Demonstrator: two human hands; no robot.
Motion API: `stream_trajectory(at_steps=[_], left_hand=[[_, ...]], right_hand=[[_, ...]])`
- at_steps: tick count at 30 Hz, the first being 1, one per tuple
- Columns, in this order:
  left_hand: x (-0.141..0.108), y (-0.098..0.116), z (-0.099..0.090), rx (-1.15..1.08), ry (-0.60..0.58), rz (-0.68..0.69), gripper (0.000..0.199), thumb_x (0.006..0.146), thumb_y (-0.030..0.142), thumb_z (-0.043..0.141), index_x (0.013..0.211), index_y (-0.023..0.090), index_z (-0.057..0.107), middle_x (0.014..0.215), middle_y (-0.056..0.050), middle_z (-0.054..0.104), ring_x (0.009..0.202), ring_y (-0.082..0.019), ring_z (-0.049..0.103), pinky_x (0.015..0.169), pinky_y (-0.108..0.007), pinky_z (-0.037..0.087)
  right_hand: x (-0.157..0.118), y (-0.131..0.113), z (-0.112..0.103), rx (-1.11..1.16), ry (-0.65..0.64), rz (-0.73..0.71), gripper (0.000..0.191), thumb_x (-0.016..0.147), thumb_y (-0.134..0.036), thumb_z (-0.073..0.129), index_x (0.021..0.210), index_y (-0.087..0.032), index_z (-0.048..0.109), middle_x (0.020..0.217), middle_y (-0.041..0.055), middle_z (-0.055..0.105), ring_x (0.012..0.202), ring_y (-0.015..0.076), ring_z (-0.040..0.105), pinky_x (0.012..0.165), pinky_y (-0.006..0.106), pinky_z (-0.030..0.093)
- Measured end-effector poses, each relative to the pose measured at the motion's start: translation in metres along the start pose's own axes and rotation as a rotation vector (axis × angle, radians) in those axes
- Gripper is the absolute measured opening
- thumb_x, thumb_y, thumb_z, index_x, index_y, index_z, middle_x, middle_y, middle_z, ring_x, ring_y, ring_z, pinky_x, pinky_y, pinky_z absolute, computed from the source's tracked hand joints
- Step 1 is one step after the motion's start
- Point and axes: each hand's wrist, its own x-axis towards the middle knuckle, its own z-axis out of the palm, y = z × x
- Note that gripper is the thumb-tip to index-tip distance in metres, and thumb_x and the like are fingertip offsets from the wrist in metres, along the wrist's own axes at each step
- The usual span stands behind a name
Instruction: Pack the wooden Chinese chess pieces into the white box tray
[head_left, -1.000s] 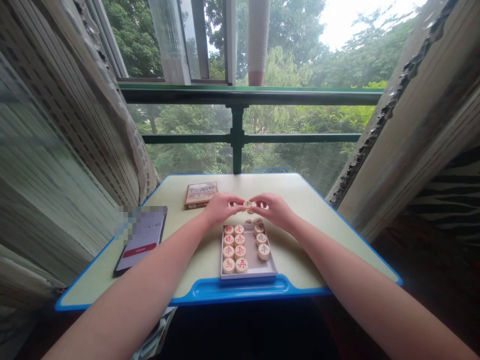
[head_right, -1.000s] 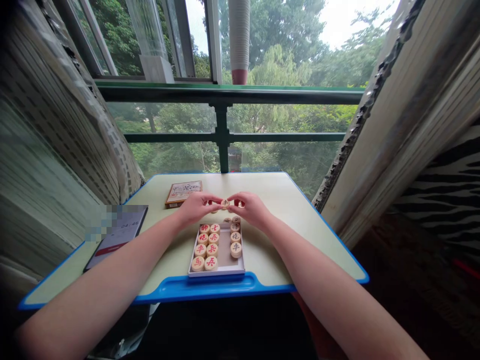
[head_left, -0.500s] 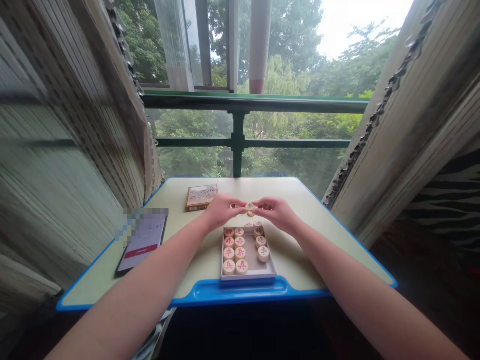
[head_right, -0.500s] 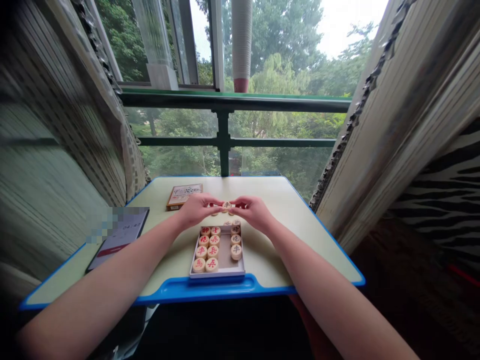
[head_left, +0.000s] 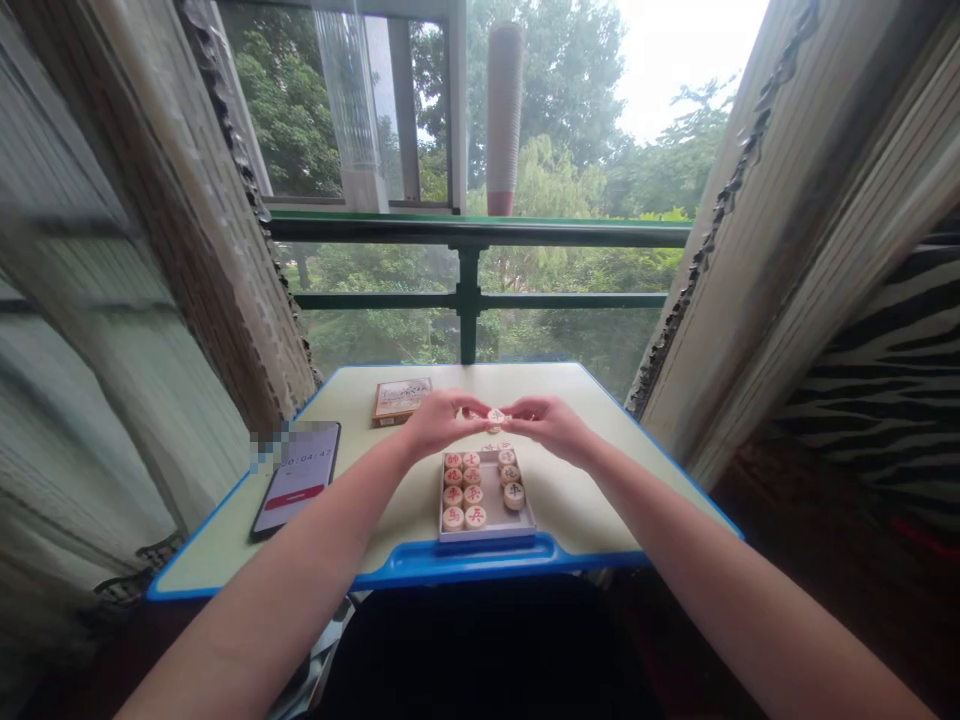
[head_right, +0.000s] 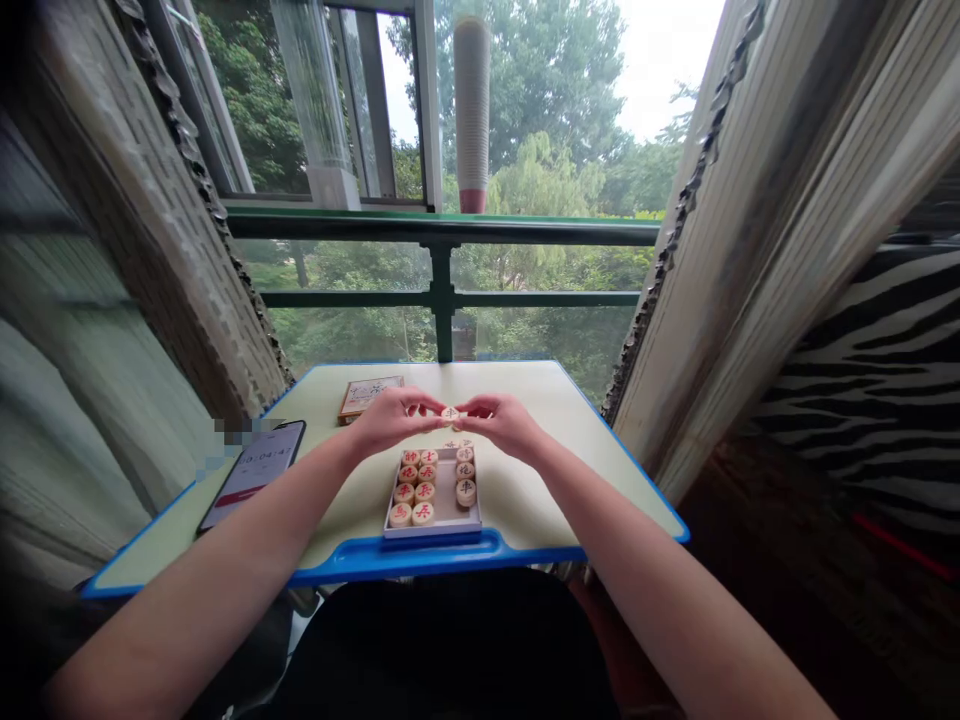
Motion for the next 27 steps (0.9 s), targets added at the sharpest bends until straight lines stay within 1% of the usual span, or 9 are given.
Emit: stream_trajectory(at_steps=[4, 7, 10, 13, 15, 17, 22, 27], left_hand=[[-0.009, 0.017, -0.002, 0.024, -0.091, 0.068, 0.022, 0.072, 0.035, 0.065, 0.083, 0.017, 0.071, 0.079, -0.004, 0.069, 0.071, -0.014, 0.058, 0.064, -0.024, 0.043], [-0.021, 0.027, 0.002, 0.041, -0.117, 0.131, 0.021, 0.070, 0.033, 0.067, 0.084, 0.017, 0.070, 0.080, -0.004, 0.069, 0.075, -0.015, 0.058, 0.069, -0.026, 0.044], [-0.039, 0.030, 0.009, 0.032, -0.081, 0.178, 0.020, 0.072, 0.031, 0.066, 0.086, 0.017, 0.069, 0.082, -0.005, 0.069, 0.079, -0.016, 0.058, 0.074, -0.028, 0.044], [-0.058, 0.031, 0.017, 0.022, 0.003, 0.190, 0.022, 0.074, 0.033, 0.064, 0.089, 0.018, 0.069, 0.085, -0.005, 0.069, 0.081, -0.017, 0.058, 0.078, -0.031, 0.044], [-0.068, 0.031, 0.022, 0.034, 0.045, 0.188, 0.023, 0.075, 0.033, 0.063, 0.090, 0.018, 0.069, 0.089, -0.006, 0.069, 0.085, -0.018, 0.057, 0.082, -0.032, 0.043], [-0.076, 0.034, 0.027, 0.053, 0.054, 0.195, 0.023, 0.075, 0.034, 0.062, 0.091, 0.019, 0.070, 0.093, -0.006, 0.068, 0.089, -0.019, 0.056, 0.084, -0.034, 0.042], [-0.085, 0.044, 0.034, 0.127, 0.010, 0.250, 0.022, 0.079, 0.036, 0.058, 0.091, 0.023, 0.071, 0.098, -0.006, 0.067, 0.096, -0.020, 0.053, 0.088, -0.036, 0.040], [-0.090, 0.044, 0.041, 0.192, -0.050, 0.297, 0.025, 0.078, 0.040, 0.058, 0.089, 0.023, 0.072, 0.093, -0.006, 0.070, 0.093, -0.021, 0.055, 0.091, -0.040, 0.036]], right_hand=[[-0.020, -0.004, -0.001, -0.081, -0.003, -0.032, 0.038, 0.064, -0.045, 0.069, 0.086, -0.014, 0.071, 0.065, 0.0014, 0.062, 0.055, 0.0091, 0.045, 0.052, 0.023, 0.037], [-0.040, -0.009, 0.000, -0.101, -0.008, -0.034, 0.037, 0.066, -0.045, 0.067, 0.086, -0.014, 0.072, 0.062, 0.0007, 0.060, 0.054, 0.0090, 0.043, 0.050, 0.023, 0.036], [-0.060, -0.011, 0.002, -0.125, 0.007, -0.035, 0.035, 0.067, -0.043, 0.067, 0.086, -0.015, 0.072, 0.065, 0.0011, 0.060, 0.055, 0.0096, 0.044, 0.051, 0.024, 0.036], [-0.077, -0.007, 0.005, -0.162, 0.046, -0.041, 0.032, 0.068, -0.040, 0.067, 0.087, -0.015, 0.071, 0.064, 0.0002, 0.058, 0.055, 0.0094, 0.043, 0.052, 0.023, 0.036], [-0.086, -0.003, 0.007, -0.180, 0.049, -0.042, 0.029, 0.068, -0.038, 0.067, 0.087, -0.015, 0.071, 0.064, -0.0003, 0.057, 0.055, 0.0089, 0.041, 0.052, 0.023, 0.035], [-0.093, 0.001, 0.009, -0.200, 0.035, -0.052, 0.028, 0.069, -0.037, 0.067, 0.087, -0.016, 0.071, 0.065, -0.0003, 0.056, 0.055, 0.0087, 0.040, 0.052, 0.023, 0.036], [-0.098, 0.006, 0.013, -0.271, -0.009, -0.104, 0.023, 0.069, -0.032, 0.067, 0.087, -0.018, 0.071, 0.068, 0.0000, 0.056, 0.055, 0.0083, 0.041, 0.053, 0.022, 0.037], [-0.098, 0.007, 0.014, -0.339, -0.032, -0.132, 0.023, 0.071, -0.029, 0.066, 0.090, -0.019, 0.071, 0.072, 0.0005, 0.058, 0.054, 0.0075, 0.041, 0.054, 0.022, 0.038]])
